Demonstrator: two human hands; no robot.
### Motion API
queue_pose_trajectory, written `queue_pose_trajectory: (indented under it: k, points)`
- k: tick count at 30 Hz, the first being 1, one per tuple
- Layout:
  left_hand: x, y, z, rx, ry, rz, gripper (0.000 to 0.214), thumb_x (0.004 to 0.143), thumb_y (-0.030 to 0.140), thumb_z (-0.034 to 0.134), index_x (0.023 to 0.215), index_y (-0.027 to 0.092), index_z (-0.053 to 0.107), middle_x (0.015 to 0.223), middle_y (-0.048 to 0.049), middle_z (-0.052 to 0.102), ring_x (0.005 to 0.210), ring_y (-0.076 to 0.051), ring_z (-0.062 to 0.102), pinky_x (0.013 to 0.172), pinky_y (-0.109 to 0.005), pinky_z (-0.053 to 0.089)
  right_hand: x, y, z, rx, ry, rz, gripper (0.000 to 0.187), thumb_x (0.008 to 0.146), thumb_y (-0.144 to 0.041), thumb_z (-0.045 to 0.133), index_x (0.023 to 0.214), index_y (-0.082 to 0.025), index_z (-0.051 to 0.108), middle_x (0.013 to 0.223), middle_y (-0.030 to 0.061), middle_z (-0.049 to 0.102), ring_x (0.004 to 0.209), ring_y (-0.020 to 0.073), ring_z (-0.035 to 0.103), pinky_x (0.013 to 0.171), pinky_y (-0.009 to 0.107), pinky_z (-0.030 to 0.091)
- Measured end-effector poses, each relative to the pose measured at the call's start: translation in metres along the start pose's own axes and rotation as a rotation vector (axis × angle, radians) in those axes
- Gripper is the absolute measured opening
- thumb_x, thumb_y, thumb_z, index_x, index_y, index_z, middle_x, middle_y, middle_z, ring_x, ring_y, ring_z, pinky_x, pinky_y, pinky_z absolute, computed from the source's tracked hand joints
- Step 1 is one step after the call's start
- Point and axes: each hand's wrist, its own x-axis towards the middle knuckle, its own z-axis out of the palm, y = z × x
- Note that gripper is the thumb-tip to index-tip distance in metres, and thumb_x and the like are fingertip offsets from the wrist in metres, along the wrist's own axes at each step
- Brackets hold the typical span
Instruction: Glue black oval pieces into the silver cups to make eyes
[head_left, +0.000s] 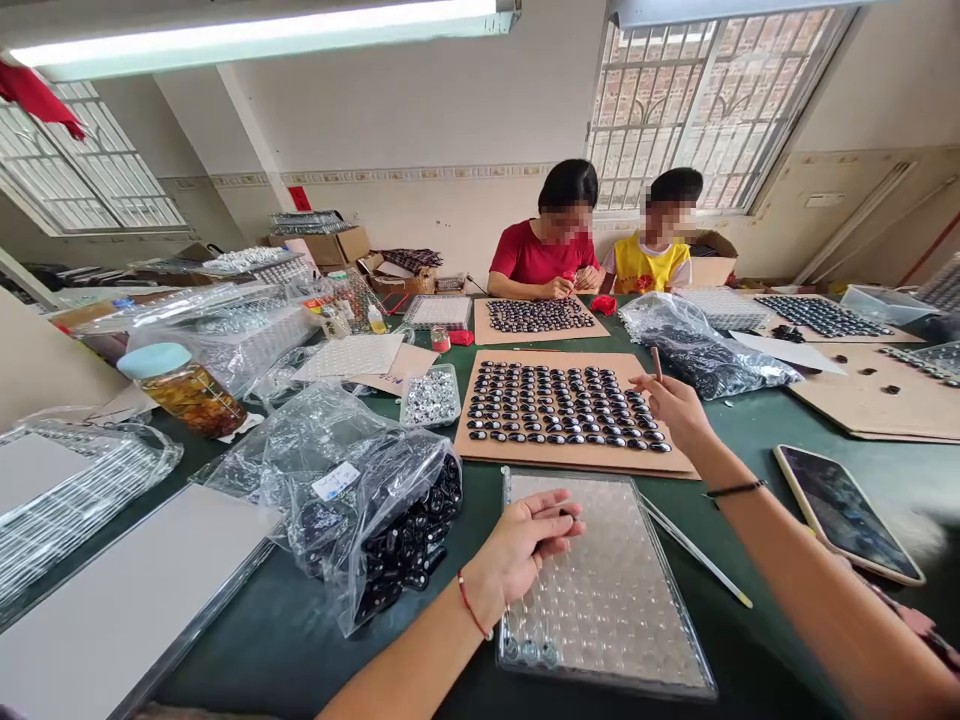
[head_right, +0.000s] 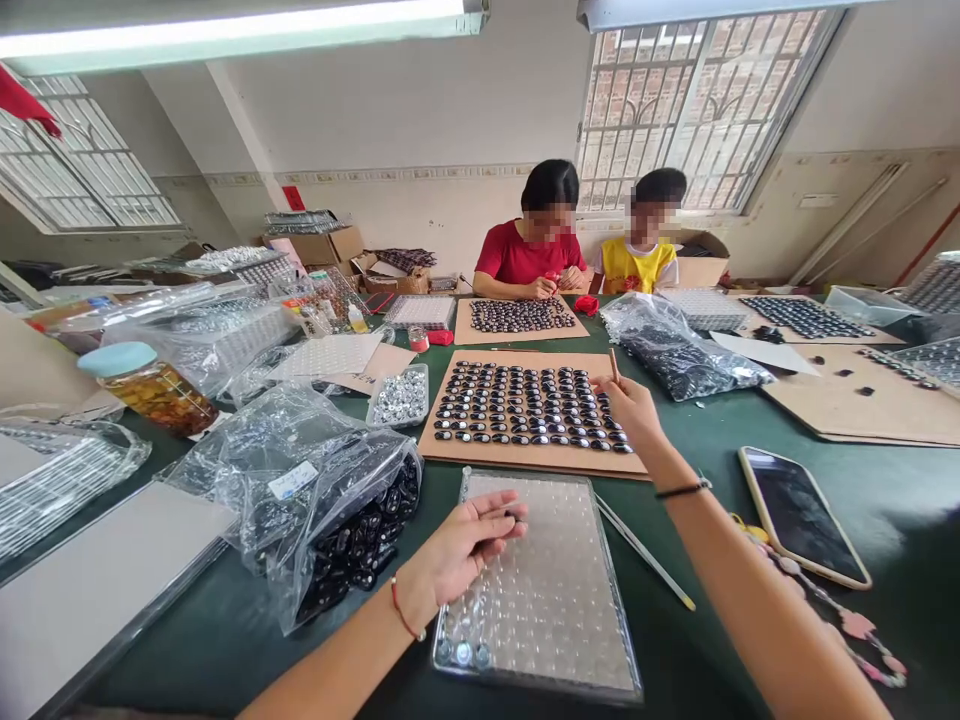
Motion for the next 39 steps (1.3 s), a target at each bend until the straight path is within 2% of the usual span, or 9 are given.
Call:
queue_pose_trajectory:
  k: [4,6,9,17,21,24,27,33,39]
  points:
    - [0.006,-0.003,-0.001,0.028,-0.014,0.028,0.026,0.070,0.011,0.064,0.095,0.012,0.061,0.093,-0.0102,0.064,0.059,-0.008,0.062,0.036,-0.010,0.035,-0.098,-0.042,0.015,0.547,-0.365,0.013,0.041,0.085,-0.050,0.043,0.087,-0.013,0.060,0.065,0.0018,0.050,0.037,0.0059,0.027,0.036,0.020,0.020]
    - [0.010,-0.004,-0.003,0.045,-0.042,0.061,0.026,0.070,0.013,0.065,0.095,0.013,0.061,0.087,-0.0081,0.064,0.057,-0.007,0.061,0.033,-0.010,0.030,-0.140,-0.061,0.021,0.629,-0.532,-0.028,0.040,0.088,-0.047,0.041,0.080,-0.013,0.060,0.063,0.0021,0.050,0.041,0.0081,0.035,0.040,0.021,0.026]
    - [0.013,-0.004,-0.006,0.043,-0.040,0.108,0.023,0.071,0.015,0.063,0.094,0.015,0.061,0.080,-0.0047,0.061,0.050,-0.004,0.056,0.033,-0.010,0.024,-0.178,-0.077,0.024,0.580,-0.603,-0.153,0.050,0.092,-0.048,0.030,0.065,-0.014,0.055,0.055,0.0004,0.043,0.048,0.0115,0.040,0.046,0.023,0.030]
    - [0.011,0.010,-0.008,-0.055,0.059,0.172,0.016,0.076,0.022,0.057,0.091,0.016,0.060,0.069,-0.0005,0.053,0.046,-0.003,0.047,0.038,-0.012,0.029,-0.203,-0.088,0.018,0.249,-0.887,-0.488,0.039,0.095,-0.035,0.030,0.065,-0.016,0.047,0.059,0.0018,0.047,0.053,0.0133,0.042,0.052,0.026,0.031]
    - [0.011,0.009,-0.006,-0.043,0.081,0.175,0.017,0.075,0.026,0.060,0.087,0.013,0.058,0.068,-0.0006,0.052,0.046,-0.002,0.045,0.036,-0.011,0.027,-0.201,-0.091,0.018,0.196,-1.012,-0.535,0.031,0.093,-0.025,0.037,0.067,-0.016,0.053,0.065,0.0018,0.052,0.056,0.0130,0.045,0.055,0.026,0.034]
    - [0.012,0.010,-0.006,-0.040,0.097,0.221,0.022,0.068,0.027,0.067,0.084,0.014,0.057,0.069,-0.0003,0.053,0.045,-0.001,0.043,0.036,-0.010,0.027,-0.192,-0.086,0.010,0.280,-0.974,-0.455,0.026,0.093,-0.025,0.038,0.078,-0.016,0.057,0.071,0.0039,0.056,0.061,0.0147,0.049,0.058,0.027,0.038]
    - [0.012,0.013,-0.007,-0.057,0.104,0.207,0.020,0.066,0.021,0.068,0.080,0.014,0.055,0.068,-0.0003,0.053,0.046,-0.002,0.044,0.036,-0.010,0.027,-0.178,-0.074,0.000,0.328,-0.807,-0.386,0.022,0.093,-0.029,0.038,0.088,-0.016,0.056,0.076,0.0056,0.055,0.066,0.0162,0.049,0.058,0.028,0.039]
    - [0.011,0.015,-0.007,-0.073,-0.015,0.169,0.021,0.072,0.013,0.057,0.093,0.015,0.058,0.065,0.0018,0.052,0.042,-0.001,0.041,0.036,-0.011,0.029,-0.166,-0.053,-0.001,0.434,-0.484,-0.279,0.026,0.092,-0.036,0.041,0.080,-0.016,0.053,0.068,0.0021,0.049,0.055,0.0124,0.043,0.049,0.023,0.034]
    - [0.015,0.012,-0.004,-0.047,0.039,0.152,0.018,0.075,0.031,0.051,0.075,0.014,0.056,0.057,0.0017,0.049,0.040,-0.004,0.039,0.033,-0.014,0.025,-0.167,-0.055,0.007,0.615,-0.476,-0.091,0.031,0.090,-0.040,0.042,0.077,-0.014,0.052,0.067,0.0021,0.050,0.048,0.0097,0.039,0.047,0.023,0.033]
